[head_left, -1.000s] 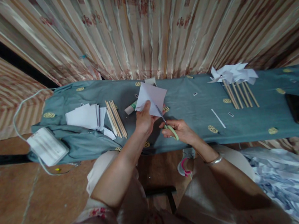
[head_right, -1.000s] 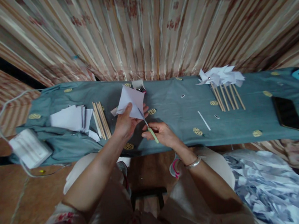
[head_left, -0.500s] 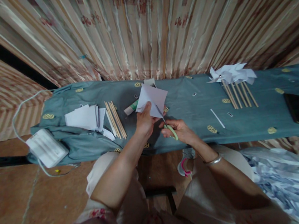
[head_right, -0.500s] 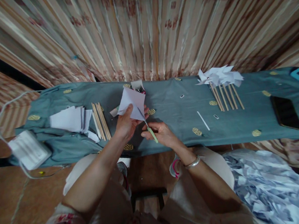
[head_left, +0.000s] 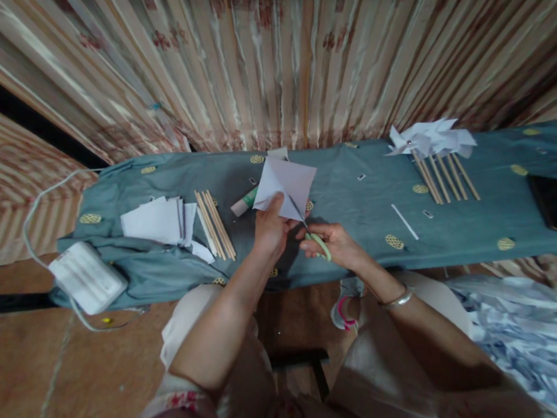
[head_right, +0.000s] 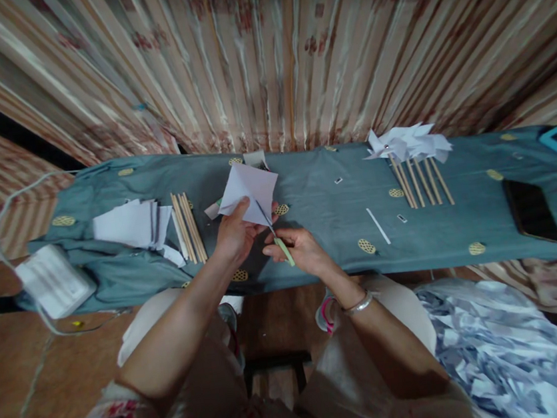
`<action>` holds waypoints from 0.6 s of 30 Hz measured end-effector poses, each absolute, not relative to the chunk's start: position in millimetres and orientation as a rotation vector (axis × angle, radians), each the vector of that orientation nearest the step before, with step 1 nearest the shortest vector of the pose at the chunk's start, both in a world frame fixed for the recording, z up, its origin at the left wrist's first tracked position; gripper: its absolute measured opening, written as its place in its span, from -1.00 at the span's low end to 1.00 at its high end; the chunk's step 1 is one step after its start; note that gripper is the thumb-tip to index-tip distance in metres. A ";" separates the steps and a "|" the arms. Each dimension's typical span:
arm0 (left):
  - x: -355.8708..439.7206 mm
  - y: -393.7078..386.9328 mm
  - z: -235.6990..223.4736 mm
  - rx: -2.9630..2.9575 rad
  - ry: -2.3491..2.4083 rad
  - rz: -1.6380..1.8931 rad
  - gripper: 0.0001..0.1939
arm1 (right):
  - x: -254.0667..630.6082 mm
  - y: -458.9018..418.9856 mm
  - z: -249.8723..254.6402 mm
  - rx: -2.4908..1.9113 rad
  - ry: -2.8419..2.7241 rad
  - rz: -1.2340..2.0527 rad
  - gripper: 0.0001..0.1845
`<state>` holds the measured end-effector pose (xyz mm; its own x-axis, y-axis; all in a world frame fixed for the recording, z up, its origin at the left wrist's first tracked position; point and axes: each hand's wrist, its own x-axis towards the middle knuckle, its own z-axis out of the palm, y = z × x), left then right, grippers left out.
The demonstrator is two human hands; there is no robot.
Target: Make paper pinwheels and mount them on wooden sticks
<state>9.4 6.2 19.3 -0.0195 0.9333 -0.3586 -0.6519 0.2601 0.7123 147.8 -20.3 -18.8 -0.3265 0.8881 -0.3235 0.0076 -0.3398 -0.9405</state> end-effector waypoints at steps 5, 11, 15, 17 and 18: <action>9.8 5.1 18.5 0.419 0.936 1.303 -0.78 | 147.8 -19.4 -19.2 -1.242 -1.206 1.761 -0.49; 9.6 4.9 17.7 0.422 0.933 1.304 -0.81 | 146.9 -19.7 -18.0 -1.256 -1.170 1.772 -0.48; 9.7 4.9 16.5 0.453 0.950 1.301 -0.86 | 147.6 -19.5 -18.4 -1.240 -1.190 1.772 -0.47; 10.0 4.8 16.4 0.463 0.969 1.298 -0.88 | 148.0 -19.4 -19.0 -1.234 -1.196 1.768 -0.46; 10.2 4.7 16.4 0.464 0.977 1.298 -0.89 | 148.2 -19.4 -19.3 -1.234 -1.194 1.767 -0.45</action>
<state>10.2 4.7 16.4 -0.0342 0.9405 -0.3381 -0.5852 0.2554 0.7696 148.2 -19.4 -19.3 -0.3327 0.8814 -0.3354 -0.0176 -0.3614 -0.9322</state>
